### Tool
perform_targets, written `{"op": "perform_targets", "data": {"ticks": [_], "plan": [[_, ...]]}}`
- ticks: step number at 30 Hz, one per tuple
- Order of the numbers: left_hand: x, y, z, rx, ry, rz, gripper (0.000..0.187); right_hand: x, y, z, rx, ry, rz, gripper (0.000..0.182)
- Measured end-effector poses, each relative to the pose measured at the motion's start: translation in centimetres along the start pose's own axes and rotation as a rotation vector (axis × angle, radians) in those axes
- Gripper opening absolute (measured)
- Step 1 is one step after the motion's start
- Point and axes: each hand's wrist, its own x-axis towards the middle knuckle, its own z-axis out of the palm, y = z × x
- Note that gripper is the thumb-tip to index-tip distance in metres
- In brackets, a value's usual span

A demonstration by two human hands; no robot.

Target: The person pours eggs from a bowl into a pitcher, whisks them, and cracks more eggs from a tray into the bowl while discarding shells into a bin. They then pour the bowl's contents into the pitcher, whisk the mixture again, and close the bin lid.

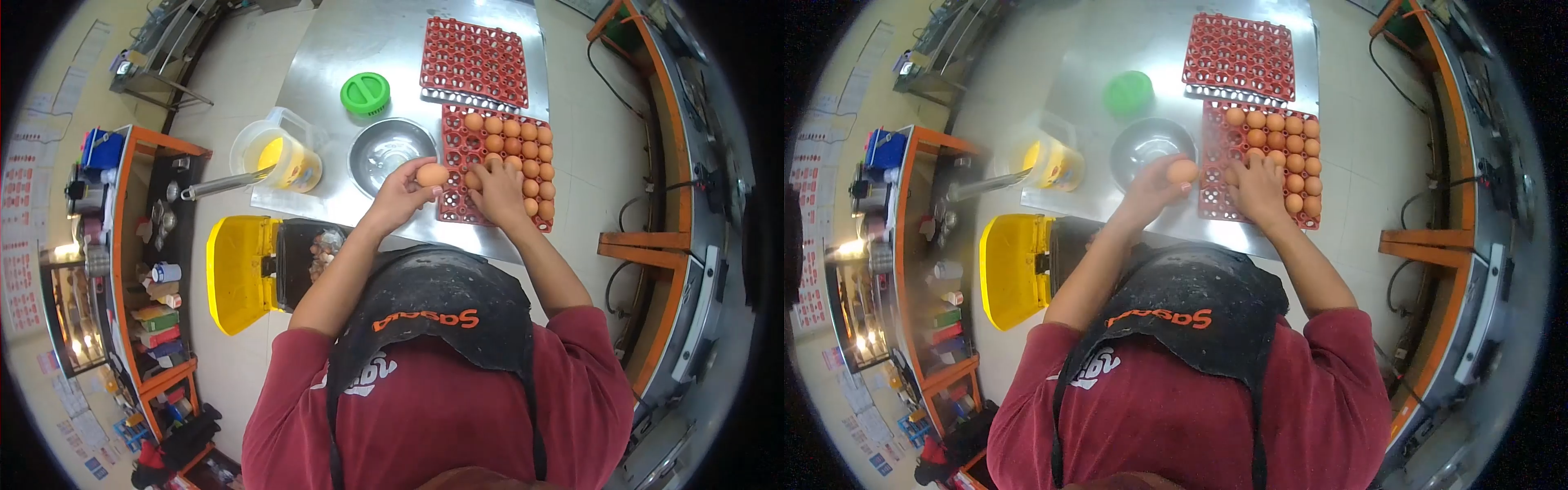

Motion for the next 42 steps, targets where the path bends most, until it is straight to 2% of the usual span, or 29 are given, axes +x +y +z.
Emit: {"op": "perform_targets", "data": {"ticks": [3, 5, 6, 7, 9, 11, 12, 13, 14, 16, 17, 19, 26, 29, 35, 42], "plan": [[-0.7, -0.1, -1.0, -0.065, 0.155, 0.062, 0.058, 0.8, -1.8, -0.7, 0.172, 0.182, 0.014, 0.045], [-0.8, -1.1, -2.2, -0.067, 0.232, 0.128, 0.063, 2.5, -3.6, -0.1, 0.648, 0.052, 0.028, 0.043], [-0.7, -1.6, -3.2, 0.066, 0.209, 0.137, 0.064, 3.4, -4.8, 0.2, 0.885, -0.019, 0.039, 0.043], [-0.8, -1.8, -4.3, 0.198, 0.185, 0.145, 0.065, 4.1, -6.6, -2.0, 0.754, 0.098, -0.217, 0.042], [-0.9, -1.2, -6.2, 0.376, 0.099, 0.115, 0.067, 6.5, -8.2, -3.2, 0.835, -0.161, -0.326, 0.041], [0.1, -1.7, -8.3, 0.481, 0.094, 0.253, 0.069, 9.1, -8.5, -2.1, 0.895, -0.382, -0.419, 0.037], [0.4, -2.1, -9.1, 0.533, 0.091, 0.325, 0.069, 10.1, -8.4, -1.3, 0.880, -0.399, -0.415, 0.036], [-0.3, 0.2, -8.6, 0.507, 0.148, 0.199, 0.066, 11.0, -8.3, -0.7, 0.864, -0.417, -0.411, 0.035], [-0.5, 1.5, -8.5, 0.491, 0.183, 0.190, 0.065, 11.3, -8.8, -1.2, 0.847, -0.435, -0.407, 0.034], [-0.5, 2.6, -8.4, 0.458, 0.249, 0.166, 0.061, 11.6, -9.0, -1.5, 1.000, -0.431, -0.331, 0.037], [0.0, 1.9, -8.9, 0.359, 0.244, 0.153, 0.054, 12.1, -8.5, -0.7, 1.029, -0.422, -0.316, 0.039], [0.5, 1.5, -8.9, 0.422, 0.207, 0.220, 0.052, 11.8, -9.0, -1.4, 1.006, -0.334, -0.330, 0.048], [1.3, 1.5, -8.4, 0.708, 0.239, 0.252, 0.046, 12.8, -7.9, 1.6, 0.915, -0.307, -0.372, 0.049], [1.7, 0.4, -8.7, 0.611, 0.221, 0.271, 0.047, 12.3, -7.9, 1.6, 0.884, -0.273, -0.356, 0.048], [1.2, 0.8, -8.9, 0.476, 0.210, 0.150, 0.044, 12.0, -8.0, 2.5, 0.946, -0.298, -0.291, 0.050], [1.7, 0.2, -8.9, 0.489, 0.208, 0.121, 0.044, 12.0, -8.1, 3.8, 0.980, -0.277, -0.245, 0.042]]}}
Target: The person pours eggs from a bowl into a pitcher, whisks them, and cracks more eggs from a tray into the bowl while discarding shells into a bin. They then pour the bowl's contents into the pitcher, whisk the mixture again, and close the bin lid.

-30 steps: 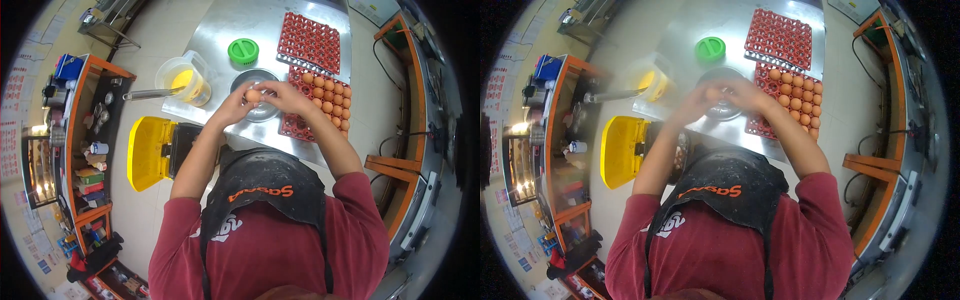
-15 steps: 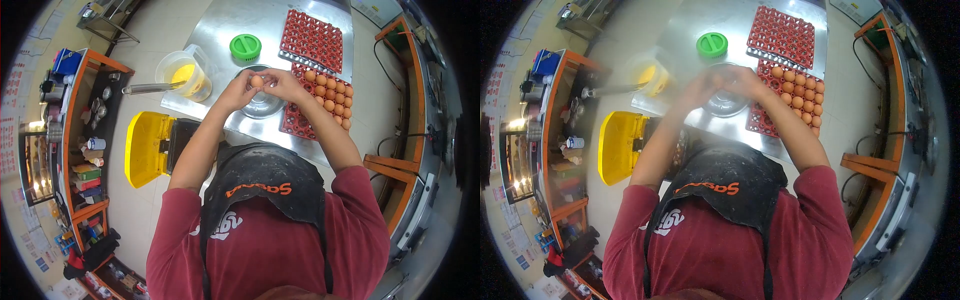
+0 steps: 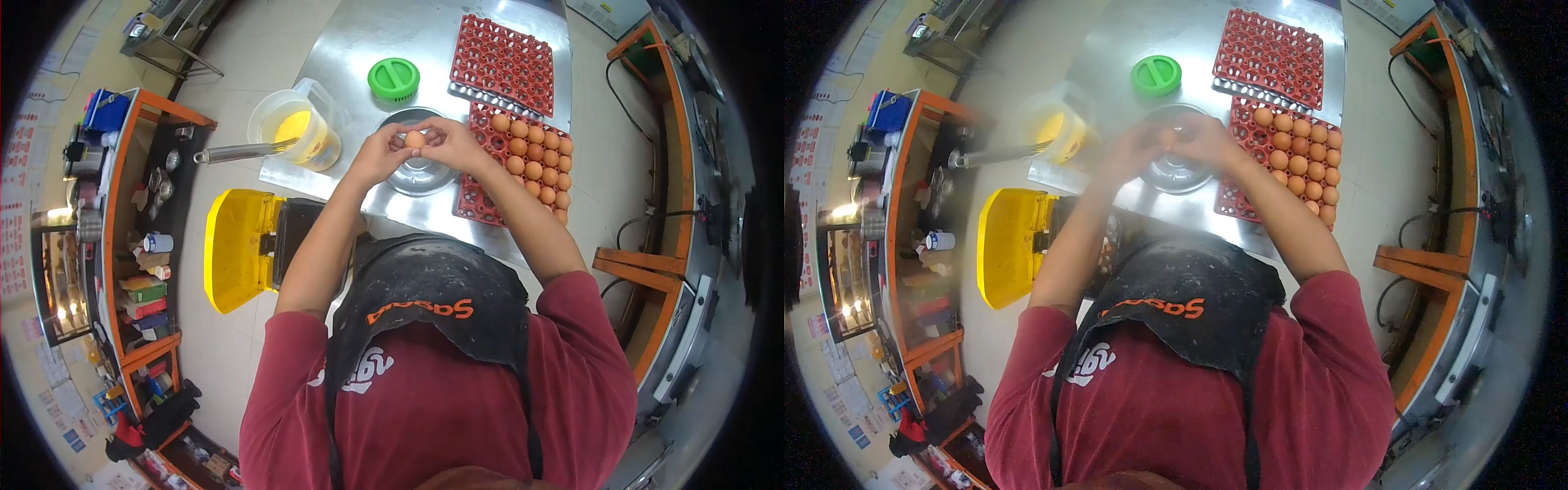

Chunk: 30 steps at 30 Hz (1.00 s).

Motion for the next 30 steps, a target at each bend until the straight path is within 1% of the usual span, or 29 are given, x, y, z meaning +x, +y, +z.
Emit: {"op": "perform_targets", "data": {"ticks": [1, 2, 4, 7, 10, 12, 13, 15, 18, 19, 21, 23, 24, 25, 27, 30], "plan": [[0.0, -0.1, 0.2, 0.015, 0.008, 0.008, 0.044, -0.2, -0.2, 0.2, 0.024, 0.017, 0.011, 0.041], [0.0, -0.3, 0.4, 0.029, 0.017, 0.015, 0.043, -0.3, -0.2, 0.4, 0.021, 0.034, 0.043, 0.045], [0.1, -1.1, 0.8, 0.044, 0.042, 0.061, 0.044, -0.5, 0.1, 0.9, 0.017, 0.067, 0.110, 0.058], [0.3, -2.0, 1.5, 0.074, 0.082, 0.094, 0.046, -0.4, 1.4, 1.6, -0.063, 0.131, 0.000, 0.060], [0.3, -2.0, 2.1, 0.077, 0.125, 0.135, 0.048, -0.5, 2.5, 2.0, 0.030, 0.158, 0.024, 0.061], [0.1, -2.3, 2.5, 0.069, 0.141, 0.176, 0.048, -0.2, 4.3, 2.2, 0.018, 0.176, 0.014, 0.057], [0.3, -2.7, 2.6, 0.064, 0.142, 0.200, 0.047, -0.1, 4.1, 2.1, 0.013, 0.185, 0.010, 0.055], [1.1, -3.8, 3.0, 0.094, 0.164, 0.265, 0.046, -0.3, 3.7, 1.8, 0.088, 0.163, 0.051, 0.044], [1.6, -4.5, 3.8, 0.187, 0.254, 0.343, 0.046, -0.2, 2.5, 1.4, 0.195, 0.117, 0.095, 0.044], [1.5, -3.8, 3.7, 0.216, 0.279, 0.345, 0.046, -0.4, 2.1, 1.2, 0.231, 0.120, 0.025, 0.036], [1.4, -3.8, 3.9, 0.190, 0.277, 0.440, 0.045, -0.3, 1.7, 0.9, 0.193, 0.085, 0.017, 0.044], [0.8, -2.5, 4.2, 0.226, 0.248, 0.268, 0.035, -0.3, 1.8, 0.5, 0.205, 0.037, 0.065, 0.049], [0.0, -1.5, 4.1, 0.166, 0.255, 0.270, 0.032, -0.2, 2.3, 0.2, 0.167, 0.047, 0.039, 0.052], [-0.4, -0.9, 4.2, 0.104, 0.259, 0.280, 0.029, -0.3, 2.4, 0.5, 0.202, 0.065, 0.002, 0.052], [0.9, -2.9, 5.6, 0.184, 0.217, 0.301, 0.023, -0.2, 3.5, -0.1, 0.114, 0.049, 0.011, 0.050], [1.6, -4.8, 7.6, 0.171, 0.365, 0.239, 0.019, 0.0, 3.5, 0.4, 0.119, 0.088, -0.006, 0.049]]}}
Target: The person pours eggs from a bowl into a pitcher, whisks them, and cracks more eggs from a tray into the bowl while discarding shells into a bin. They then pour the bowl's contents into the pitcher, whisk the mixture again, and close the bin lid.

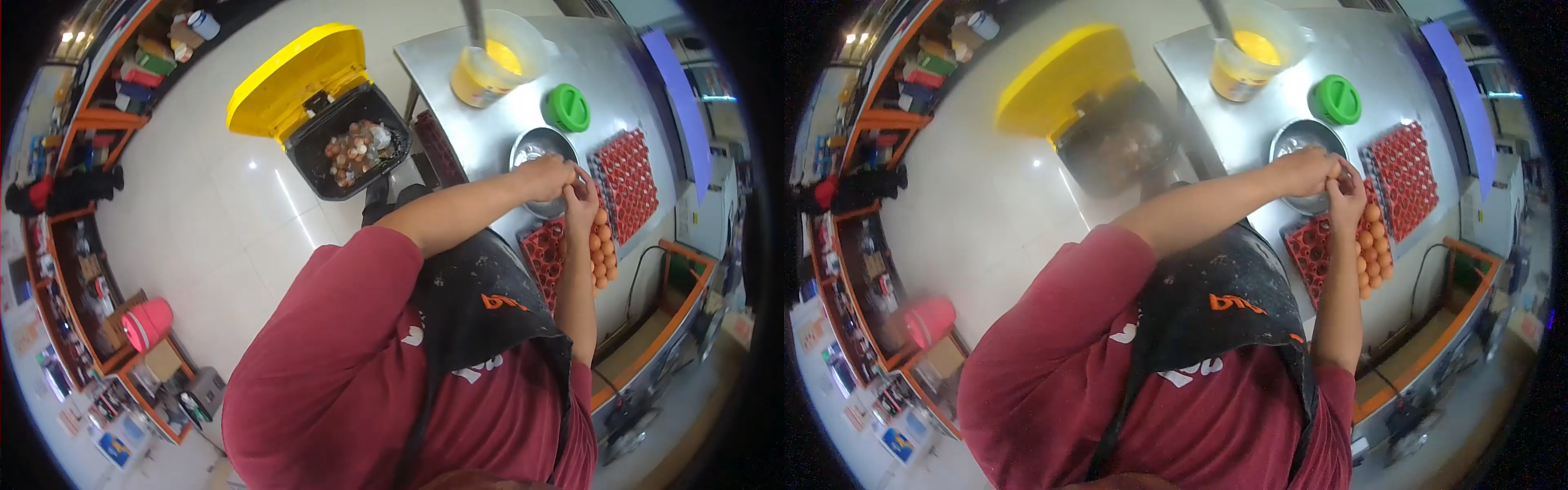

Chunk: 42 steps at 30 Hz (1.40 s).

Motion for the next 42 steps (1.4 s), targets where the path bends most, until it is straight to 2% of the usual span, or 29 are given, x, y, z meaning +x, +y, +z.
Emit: {"op": "perform_targets", "data": {"ticks": [1, 4, 7, 10, 12, 14, 17, 20, 22, 24, 26, 27, 30, 31, 34, 38, 40, 42], "plan": [[-0.2, 0.1, 0.2, 0.018, 0.038, -0.059, 0.017, 0.0, 0.1, 0.0, -0.032, -0.005, -0.006, 0.047], [-0.2, -0.7, -0.1, -0.004, 0.035, -0.015, 0.015, 0.3, 0.9, 0.3, -0.050, 0.013, -0.027, 0.044], [-0.4, 0.1, -2.2, -0.002, -0.083, -0.030, 0.015, 0.0, 0.9, 0.6, -0.074, -0.027, -0.094, 0.042], [0.3, -1.1, -1.7, -0.045, -0.110, 0.059, 0.018, 0.2, 1.3, 0.4, -0.056, -0.040, -0.152, 0.043], [0.6, 0.0, -2.7, 0.008, -0.063, 0.036, 0.021, 0.2, 0.7, -0.1, -0.164, 0.014, -0.215, 0.044], [1.8, -0.4, -3.0, 0.091, -0.026, 0.209, 0.021, 0.2, -0.2, -0.9, -0.224, 0.078, -0.269, 0.045], [2.9, 2.0, -6.0, 0.125, -0.090, 0.307, 0.021, 0.1, -4.3, -0.7, -0.226, 0.124, -0.340, 0.043], [3.1, 3.9, -8.0, 0.113, -0.025, 0.443, 0.020, -0.4, -7.0, -0.6, -0.290, 0.156, -0.455, 0.041], [3.0, 4.5, -8.3, 0.109, 0.013, 0.449, 0.030, -0.4, -7.2, -0.7, -0.327, 0.176, -0.554, 0.039], [2.8, 3.4, -7.3, 0.097, 0.069, 0.423, 0.039, -0.9, -6.3, -0.3, -0.208, 0.171, -0.392, 0.041], [1.9, 2.9, -6.5, -0.075, 0.078, 0.241, 0.040, -1.2, -4.4, 0.6, -0.015, 0.175, -0.198, 0.045], [1.3, 2.8, -6.1, -0.161, 0.085, 0.147, 0.041, -1.7, -4.2, 1.4, 0.219, 0.165, -0.048, 0.052], [-0.8, 3.0, -5.8, -0.115, 0.114, 0.023, 0.044, -2.6, -3.3, 3.2, 0.679, 0.173, 0.274, 0.051], [-1.8, 3.6, -6.7, -0.039, 0.148, 0.047, 0.044, -2.9, -2.7, 3.7, 0.838, 0.146, 0.328, 0.048], [-6.1, 5.8, -11.6, 0.021, 0.346, 0.117, 0.041, -3.8, -4.0, 6.4, 0.918, 0.011, 0.401, 0.046], [-13.2, 7.5, -18.4, 0.226, 0.445, 0.011, 0.036, -3.8, -9.3, 13.2, 0.742, -0.362, 0.449, 0.051], [-15.4, 7.4, -20.4, 0.299, 0.477, -0.047, 0.034, -2.6, -8.8, 17.0, 0.358, -0.497, 0.377, 0.055], [-17.6, 5.7, -21.4, 0.404, 0.567, -0.082, 0.032, -2.5, -8.2, 19.4, 0.141, -0.467, 0.340, 0.055]]}}
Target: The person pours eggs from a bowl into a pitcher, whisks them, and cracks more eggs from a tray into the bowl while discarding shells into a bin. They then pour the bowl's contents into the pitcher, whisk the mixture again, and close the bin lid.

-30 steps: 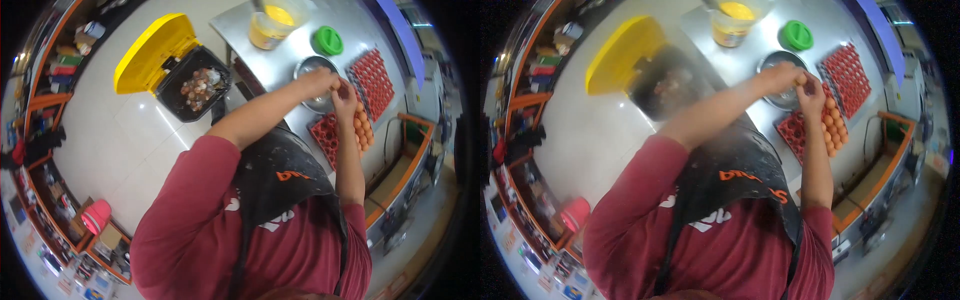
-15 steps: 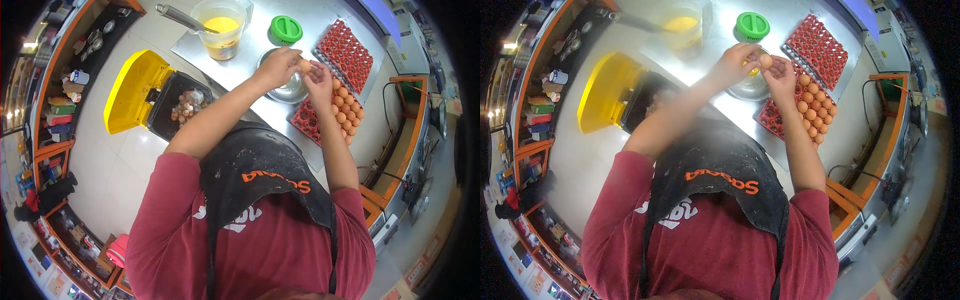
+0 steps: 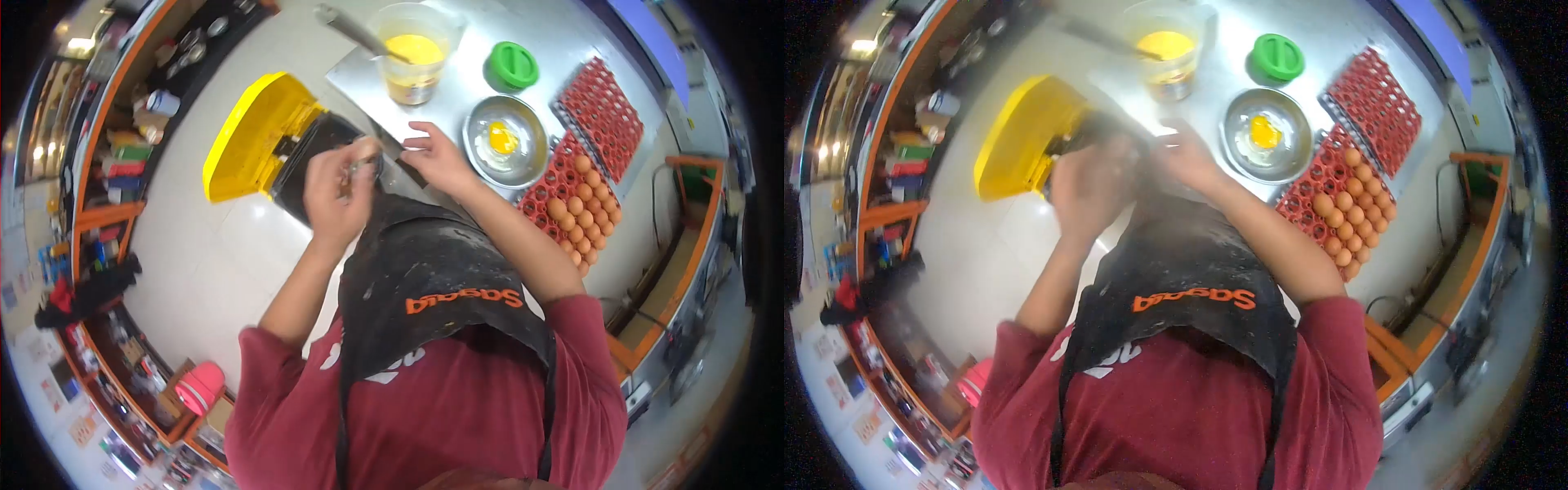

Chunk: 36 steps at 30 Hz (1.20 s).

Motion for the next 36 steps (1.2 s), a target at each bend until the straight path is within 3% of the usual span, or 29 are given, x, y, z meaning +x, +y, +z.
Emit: {"op": "perform_targets", "data": {"ticks": [1, 2, 4, 6, 7, 10, 11, 14, 15, 16, 21, 24, 27, 30, 32, 33, 35, 36], "plan": [[-0.9, -1.3, -0.1, -0.056, 0.054, -0.087, 0.030, 0.1, 0.0, -0.3, -0.109, 0.057, 0.010, 0.055], [-1.6, -2.1, 0.0, -0.121, 0.097, -0.178, 0.029, -1.0, -0.1, -1.1, -0.162, 0.039, -0.129, 0.049], [-2.4, -1.9, -0.2, -0.186, 0.050, -0.361, 0.027, -2.8, 1.3, -4.2, -0.164, -0.030, -0.228, 0.039], [-3.0, -1.7, 1.2, -0.267, -0.040, -0.415, 0.025, -7.3, 2.1, -8.0, -0.230, 0.151, -0.312, 0.031], [-2.9, -1.4, 2.1, -0.213, -0.149, -0.319, 0.023, -9.6, 2.6, -10.1, -0.262, 0.231, -0.359, 0.027], [-0.4, 2.5, 5.4, -0.283, -0.490, -0.112, 0.026, -17.0, 4.2, -17.3, -0.489, 0.622, -0.203, 0.022], [0.3, 3.6, 7.0, -0.268, -0.594, 0.014, 0.030, -19.3, 4.2, -18.8, -0.434, 0.791, -0.103, 0.025], [1.3, 7.1, 14.3, -0.279, -0.729, 0.405, 0.043, -24.1, 7.0, -22.6, -1.034, 0.788, 0.041, 0.035], [1.4, 8.7, 16.8, -0.291, -0.816, 0.455, 0.047, -24.4, 7.6, -22.6, -1.019, 0.750, -0.036, 0.046], [1.3, 10.4, 19.3, -0.302, -0.905, 0.503, 0.051, -24.5, 7.7, -21.9, -1.093, 0.742, -0.043, 0.044], [-0.4, 15.5, 29.1, 0.004, -0.899, 0.850, 0.046, -21.6, 10.3, -20.8, -1.304, 0.776, -0.021, 0.041], [-1.7, 15.3, 32.8, 0.117, -0.795, 0.991, 0.040, -21.8, 7.8, -21.1, -1.100, 0.816, -0.062, 0.037], [-1.6, 16.0, 33.4, 0.150, -0.971, 0.877, 0.035, -23.0, 5.9, -21.8, -1.062, 0.696, -0.116, 0.039], [-2.0, 15.0, 34.4, 0.032, -0.949, 0.831, 0.035, -23.9, 5.9, -22.9, -0.994, 0.697, -0.104, 0.046], [-1.4, 15.5, 32.7, -0.145, -0.936, 0.639, 0.039, -25.2, 6.2, -23.2, -0.874, 0.803, -0.122, 0.046], [-1.0, 15.9, 31.8, -0.234, -0.926, 0.545, 0.041, -25.2, 7.1, -23.3, -0.515, 0.902, -0.126, 0.045], [0.3, 17.3, 29.9, -0.554, -1.168, 0.045, 0.044, -24.8, 8.4, -22.9, 0.220, 1.024, -0.134, 0.043], [0.7, 18.0, 29.1, -0.706, -1.270, -0.220, 0.046, -25.2, 8.1, -22.5, 0.304, 1.030, -0.180, 0.043]]}}
